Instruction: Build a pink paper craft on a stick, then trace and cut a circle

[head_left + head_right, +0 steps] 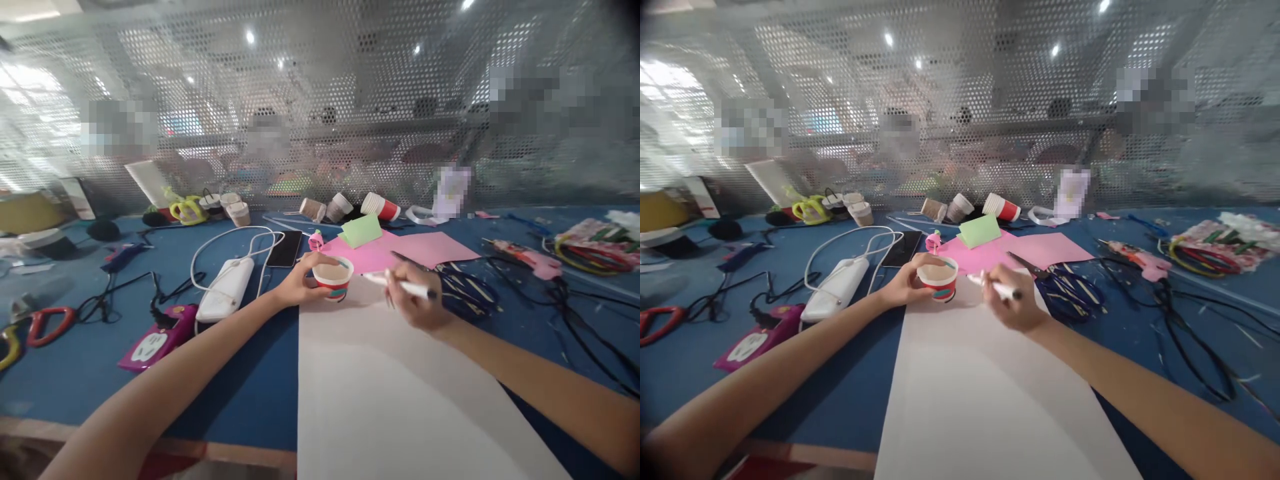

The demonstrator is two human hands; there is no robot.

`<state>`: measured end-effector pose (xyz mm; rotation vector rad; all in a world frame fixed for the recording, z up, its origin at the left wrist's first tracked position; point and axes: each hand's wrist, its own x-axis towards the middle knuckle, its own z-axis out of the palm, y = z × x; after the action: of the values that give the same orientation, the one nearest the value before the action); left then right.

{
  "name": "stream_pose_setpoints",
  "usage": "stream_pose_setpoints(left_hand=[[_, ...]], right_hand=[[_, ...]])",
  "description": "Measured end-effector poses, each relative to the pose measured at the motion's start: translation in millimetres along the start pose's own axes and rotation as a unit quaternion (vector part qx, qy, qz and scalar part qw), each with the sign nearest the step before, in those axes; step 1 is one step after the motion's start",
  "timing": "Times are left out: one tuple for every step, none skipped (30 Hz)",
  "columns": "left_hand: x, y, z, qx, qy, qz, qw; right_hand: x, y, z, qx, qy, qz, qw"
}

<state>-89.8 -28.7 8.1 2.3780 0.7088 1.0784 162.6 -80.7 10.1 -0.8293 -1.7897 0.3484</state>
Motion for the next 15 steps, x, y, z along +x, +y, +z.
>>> stream_pose_setpoints(left_hand=[[-0.5, -0.5, 0.1, -0.002, 0.001, 0.001, 1.000], [-1.1, -1.0, 0.2, -0.005, 0.002, 0.003, 1.000], [-1.6, -1.5, 0.4, -0.009, 0.002, 0.006, 1.000], [-2.1, -1.9, 0.5, -0.012, 0.002, 0.009, 1.000], [-2.5, -2.1, 0.7, -0.015, 0.002, 0.013, 1.000], [-2.9, -2.3, 0.9, -0.017, 0.003, 0.016, 1.000], [-3.2, -2.4, 1.1, -0.018, 0.003, 0.019, 1.000], [-3.4, -2.5, 1.2, -0.018, 0.004, 0.021, 1.000], [-3.6, -2.5, 1.3, -0.017, 0.006, 0.022, 1.000], [-3.7, -2.5, 1.3, -0.016, 0.007, 0.023, 1.000], [-3.8, -2.4, 1.3, -0.015, 0.007, 0.023, 1.000], [-3.8, -2.2, 1.2, -0.014, 0.007, 0.022, 1.000], [-3.9, -1.9, 1.1, -0.013, 0.007, 0.021, 1.000], [-3.9, -1.5, 1.1, -0.010, 0.008, 0.018, 1.000], [-3.8, -1.0, 1.0, -0.008, 0.009, 0.015, 1.000]], right_hand=[[-7.6, -9.6, -2.0, -0.037, -0.047, -0.085, 0.995], [-13.5, -19.1, -1.9, -0.064, -0.103, -0.165, 0.979], [-17.6, -28.0, 0.3, -0.096, -0.147, -0.226, 0.958], [-20.2, -36.2, 4.4, -0.136, -0.176, -0.268, 0.937], [-21.6, -43.2, 10.1, -0.177, -0.192, -0.305, 0.916], [-22.3, -49.0, 17.0, -0.221, -0.189, -0.336, 0.896], [-22.5, -53.4, 24.4, -0.260, -0.183, -0.362, 0.876], [-22.5, -56.4, 32.1, -0.292, -0.173, -0.385, 0.858], [-22.6, -58.5, 39.6, -0.316, -0.164, -0.403, 0.843], [-22.6, -59.7, 46.7, -0.334, -0.159, -0.416, 0.831], [-22.8, -60.4, 53.2, -0.346, -0.159, -0.425, 0.821], [-22.9, -61.0, 58.9, -0.355, -0.162, -0.429, 0.815], [-22.8, -61.4, 63.8, -0.363, -0.166, -0.429, 0.810], [-22.7, -61.9, 67.9, -0.368, -0.170, -0.428, 0.808], [-22.3, -62.3, 71.4, -0.373, -0.172, -0.425, 0.807]])
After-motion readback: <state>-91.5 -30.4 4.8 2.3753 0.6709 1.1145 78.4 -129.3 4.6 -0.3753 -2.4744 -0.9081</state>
